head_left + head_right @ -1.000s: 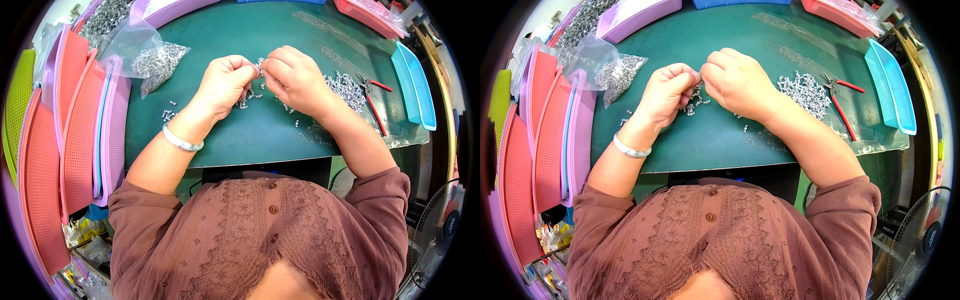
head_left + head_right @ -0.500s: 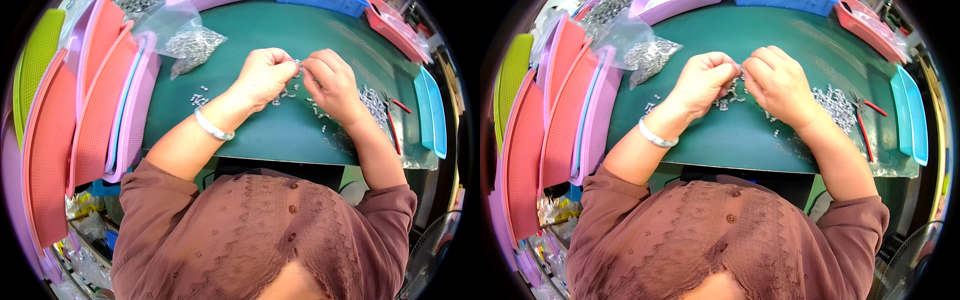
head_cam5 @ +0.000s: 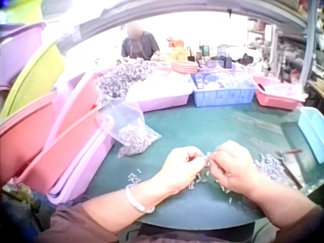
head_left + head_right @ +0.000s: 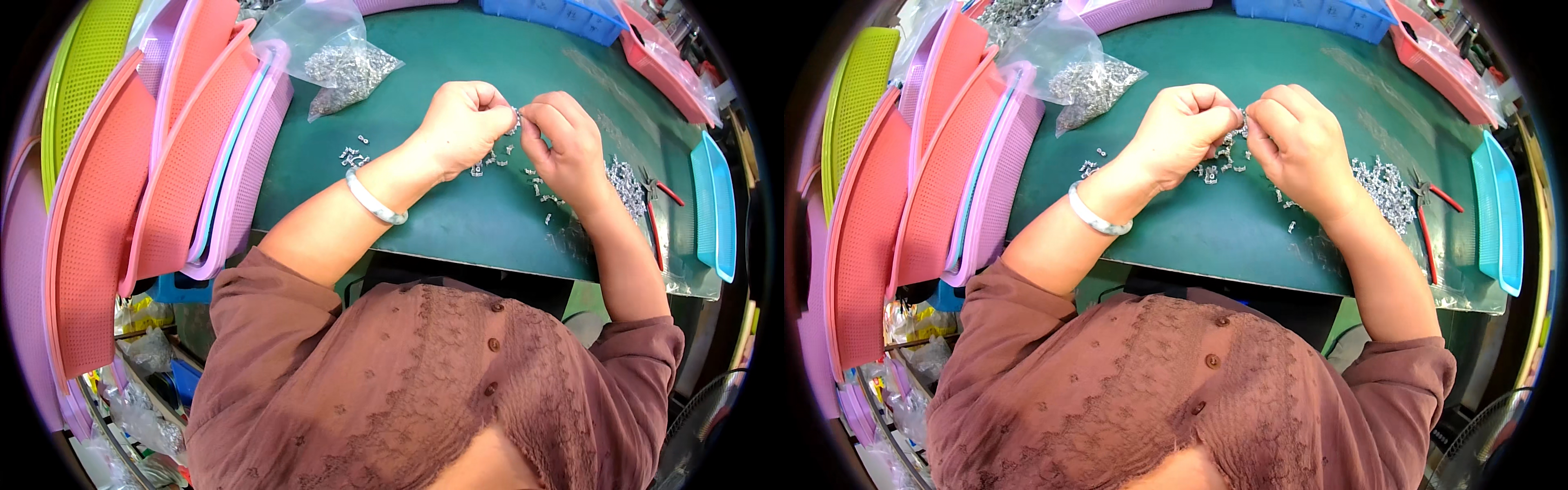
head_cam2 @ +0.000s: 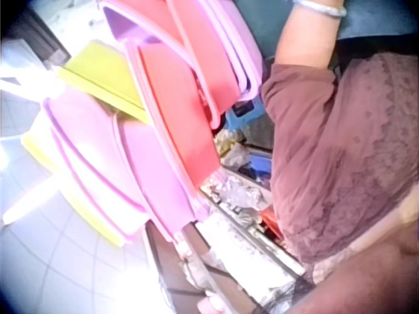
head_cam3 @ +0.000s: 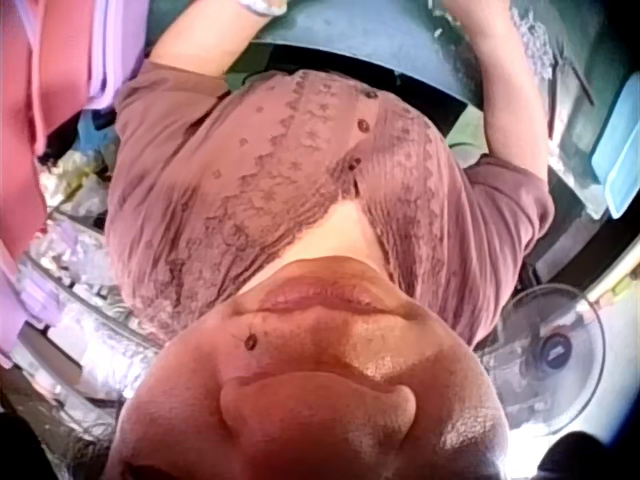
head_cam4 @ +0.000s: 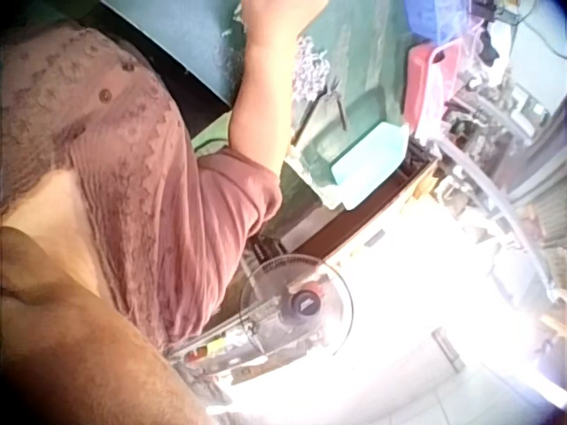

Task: The person sits at a green workbench and uses both hands to pick up small silver metal parts from a pile. They connect the parts together to form a chain-like structure, occasionally placing the assembled piece back on the table to continue adding more components.

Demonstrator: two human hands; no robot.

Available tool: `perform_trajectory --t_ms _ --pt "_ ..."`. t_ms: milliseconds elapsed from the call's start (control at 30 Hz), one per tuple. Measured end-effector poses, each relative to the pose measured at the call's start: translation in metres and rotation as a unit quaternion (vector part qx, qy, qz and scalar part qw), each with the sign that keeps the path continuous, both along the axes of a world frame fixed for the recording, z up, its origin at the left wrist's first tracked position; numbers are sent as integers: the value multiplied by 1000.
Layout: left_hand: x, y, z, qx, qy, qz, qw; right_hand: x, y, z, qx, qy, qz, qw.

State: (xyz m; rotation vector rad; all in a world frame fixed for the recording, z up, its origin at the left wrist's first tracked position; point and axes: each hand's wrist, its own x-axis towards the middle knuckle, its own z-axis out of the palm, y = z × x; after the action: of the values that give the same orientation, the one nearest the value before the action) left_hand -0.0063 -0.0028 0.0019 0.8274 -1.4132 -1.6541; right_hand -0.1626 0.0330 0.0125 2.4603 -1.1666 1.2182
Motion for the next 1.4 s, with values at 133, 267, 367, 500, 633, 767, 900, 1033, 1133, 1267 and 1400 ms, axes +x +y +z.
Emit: perform_trajectory --t_ms 133,267,367,500,633,767,900,1033,1133,1267,1400 --pt "-6 1 2 16 22 10 1000 -1 0 7 -27 20 -6 999" --pt "-3 3 -1 24 22 6 999 -1 1 7 -9 21 1 1000" --pt "-3 6 2 -16 14 25 999 -2 2 5 68 -54 5 996" --pt "-1 6 4 -4 12 15 1000 0 4 4 96 -76 -2 992" --pt "6 -9 0 -138 -103 12 985 -1 2 2 120 -71 2 990" --pt "31 -33 17 -218 -240 10 946 -8 -1 -5 167 -63 -10 984" --pt "48 -52 10 -280 -405 9 870 -17 -5 -5 213 4 -20 977" --pt "46 -57 3 -282 -486 7 828 -21 -5 -12 237 52 3 970" --pt "44 -58 9 -230 -558 -2 797 -22 -3 -12 244 57 21 968" --pt "47 -58 12 -195 -514 3 835 -21 -2 -17 255 47 30 965" --pt "47 -56 11 -166 -426 52 888 -20 -2 -18 247 49 44 967"
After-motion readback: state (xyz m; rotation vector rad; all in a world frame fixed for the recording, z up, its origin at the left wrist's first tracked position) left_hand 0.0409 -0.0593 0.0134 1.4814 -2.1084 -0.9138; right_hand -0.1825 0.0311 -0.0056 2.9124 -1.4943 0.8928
